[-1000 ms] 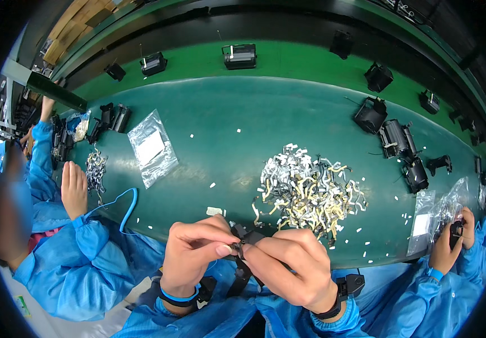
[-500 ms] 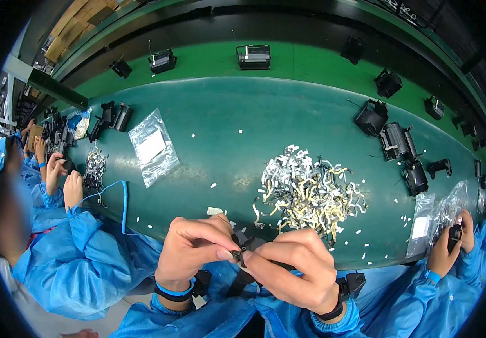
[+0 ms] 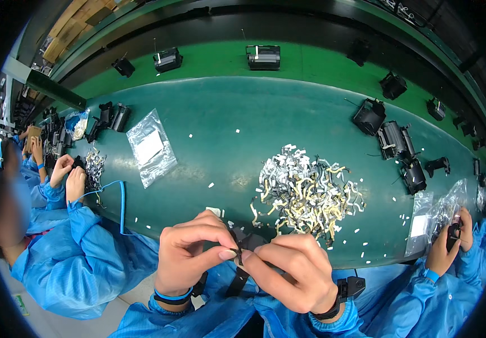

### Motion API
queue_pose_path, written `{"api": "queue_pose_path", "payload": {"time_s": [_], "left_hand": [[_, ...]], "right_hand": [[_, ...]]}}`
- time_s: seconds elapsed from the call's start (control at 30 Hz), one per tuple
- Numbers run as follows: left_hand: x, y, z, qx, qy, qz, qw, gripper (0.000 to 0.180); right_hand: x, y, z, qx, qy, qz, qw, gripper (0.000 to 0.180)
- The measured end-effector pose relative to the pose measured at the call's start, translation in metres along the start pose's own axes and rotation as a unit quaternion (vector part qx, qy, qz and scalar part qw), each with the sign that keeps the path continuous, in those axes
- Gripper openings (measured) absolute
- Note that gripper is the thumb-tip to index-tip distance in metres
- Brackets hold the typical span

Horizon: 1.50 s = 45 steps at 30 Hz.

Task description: Assembling small black plastic components by hand on a factory production line.

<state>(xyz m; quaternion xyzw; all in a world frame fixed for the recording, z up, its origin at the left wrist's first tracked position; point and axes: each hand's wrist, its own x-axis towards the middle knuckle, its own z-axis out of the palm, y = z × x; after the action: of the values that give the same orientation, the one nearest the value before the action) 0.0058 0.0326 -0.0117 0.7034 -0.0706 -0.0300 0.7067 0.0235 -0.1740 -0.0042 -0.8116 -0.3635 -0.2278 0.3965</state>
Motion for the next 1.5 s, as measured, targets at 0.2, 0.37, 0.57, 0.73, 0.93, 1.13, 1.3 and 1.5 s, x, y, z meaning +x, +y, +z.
{"api": "queue_pose_path", "payload": {"time_s": [0.2, 0.37, 0.57, 0.73, 0.93, 1.13, 1.3, 1.5], "left_hand": [[0.0, 0.004, 0.008, 0.102, 0.049, 0.102, 0.988, 0.016], [-0.006, -0.001, 0.006, 0.211, 0.097, 0.221, 0.947, 0.023], [-0.008, 0.007, 0.004, 0.376, 0.107, 0.302, 0.87, 0.026], [-0.007, 0.009, 0.001, 0.424, 0.077, 0.341, 0.836, 0.023], [-0.001, 0.005, -0.007, 0.392, 0.056, 0.352, 0.848, 0.021], [-0.005, 0.001, 0.002, 0.254, 0.099, 0.279, 0.921, 0.028], [-0.011, -0.001, 0.007, 0.279, 0.127, 0.267, 0.914, 0.027], [-0.013, -0.003, 0.006, 0.379, 0.108, 0.31, 0.865, 0.028]], "right_hand": [[-0.008, -0.001, 0.002, 0.025, 0.027, 0.016, 0.999, 0.032], [0.004, -0.005, -0.005, 0.059, 0.051, 0.079, 0.994, 0.034], [0.023, -0.013, -0.008, 0.115, -0.02, 0.151, 0.982, 0.025], [0.029, -0.01, -0.008, 0.099, -0.062, 0.143, 0.983, 0.021], [0.03, 0.0, -0.01, 0.096, -0.101, 0.085, 0.987, 0.023], [0.018, 0.008, -0.004, 0.053, -0.044, -0.027, 0.997, 0.032], [0.012, 0.006, 0.001, 0.08, -0.016, 0.021, 0.996, 0.028], [0.018, -0.004, 0.003, 0.154, -0.031, 0.176, 0.972, 0.025]]}}
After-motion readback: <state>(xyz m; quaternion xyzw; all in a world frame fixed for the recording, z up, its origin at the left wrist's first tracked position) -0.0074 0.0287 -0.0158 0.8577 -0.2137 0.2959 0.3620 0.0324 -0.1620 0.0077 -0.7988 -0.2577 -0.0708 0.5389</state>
